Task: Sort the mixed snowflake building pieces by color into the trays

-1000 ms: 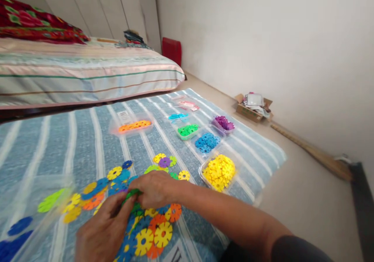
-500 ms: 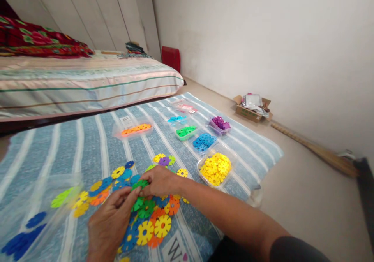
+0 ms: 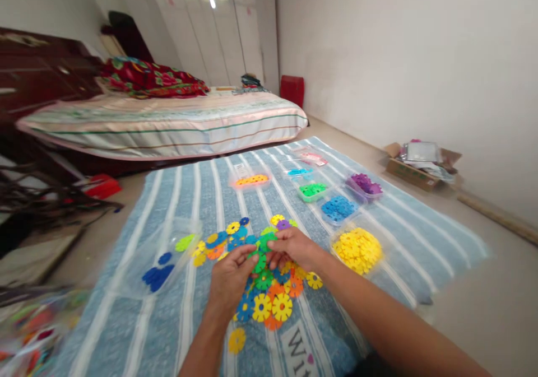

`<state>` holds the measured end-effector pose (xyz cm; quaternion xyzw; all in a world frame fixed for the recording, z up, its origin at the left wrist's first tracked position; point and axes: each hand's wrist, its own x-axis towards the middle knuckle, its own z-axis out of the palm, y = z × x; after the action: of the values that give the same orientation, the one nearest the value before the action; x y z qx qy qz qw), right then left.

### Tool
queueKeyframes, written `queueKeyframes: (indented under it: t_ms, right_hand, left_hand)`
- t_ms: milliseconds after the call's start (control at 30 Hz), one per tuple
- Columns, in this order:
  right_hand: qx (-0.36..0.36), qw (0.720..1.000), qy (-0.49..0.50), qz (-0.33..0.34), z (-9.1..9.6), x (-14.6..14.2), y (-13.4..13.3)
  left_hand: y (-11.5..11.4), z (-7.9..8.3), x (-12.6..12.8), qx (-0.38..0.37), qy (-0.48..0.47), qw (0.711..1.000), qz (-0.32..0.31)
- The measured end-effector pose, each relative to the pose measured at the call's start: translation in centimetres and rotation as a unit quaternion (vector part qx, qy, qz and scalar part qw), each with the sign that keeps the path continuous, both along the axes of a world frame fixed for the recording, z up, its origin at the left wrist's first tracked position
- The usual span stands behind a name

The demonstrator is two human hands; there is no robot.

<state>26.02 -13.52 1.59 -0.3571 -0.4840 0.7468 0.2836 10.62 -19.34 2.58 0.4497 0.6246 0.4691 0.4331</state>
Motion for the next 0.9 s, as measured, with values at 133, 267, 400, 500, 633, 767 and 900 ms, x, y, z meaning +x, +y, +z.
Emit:
queueKeyframes:
  t_ms: [133,267,400,500,633,767,900]
  right_hand:
    - [-0.02,0.999,0.024,-0.009,-0.4,0.0,-0.4]
    - [-0.033,0.999,0.02,-0.014,-0.2,-0.2,-0.8]
    - [-0.034,0.999,0.011,-0.005,-0.3,-0.5,-1.0]
    - [-0.021,0.999,-0.042,-0.013,-0.5,-0.9,-1.0]
    - [0.075,0.978,-0.193,-0.036,-0.7,-1.5,-1.1]
    - [0.151,0.965,-0.214,-0.003,-0.2,-2.0,-1.8]
    - [0.266,0.934,-0.237,0.013,0.5,-2.3,-2.5]
  left_hand:
    - [-0.2,-0.2,0.0,0.008,0.005,1.0,0.028]
    - [-0.4,-0.5,-0.1,0.018,0.016,0.999,0.041]
    - [-0.5,-0.6,-0.1,0.024,0.042,0.997,0.053]
    - [-0.5,-0.7,-0.3,0.032,0.068,0.995,0.073]
    - [-0.4,-0.8,-1.0,0.06,0.107,0.984,0.126]
    - [-0.5,-0.6,-1.1,0.062,0.109,0.984,0.13]
    - [-0.6,-0.5,-0.5,0.042,0.083,0.989,0.111]
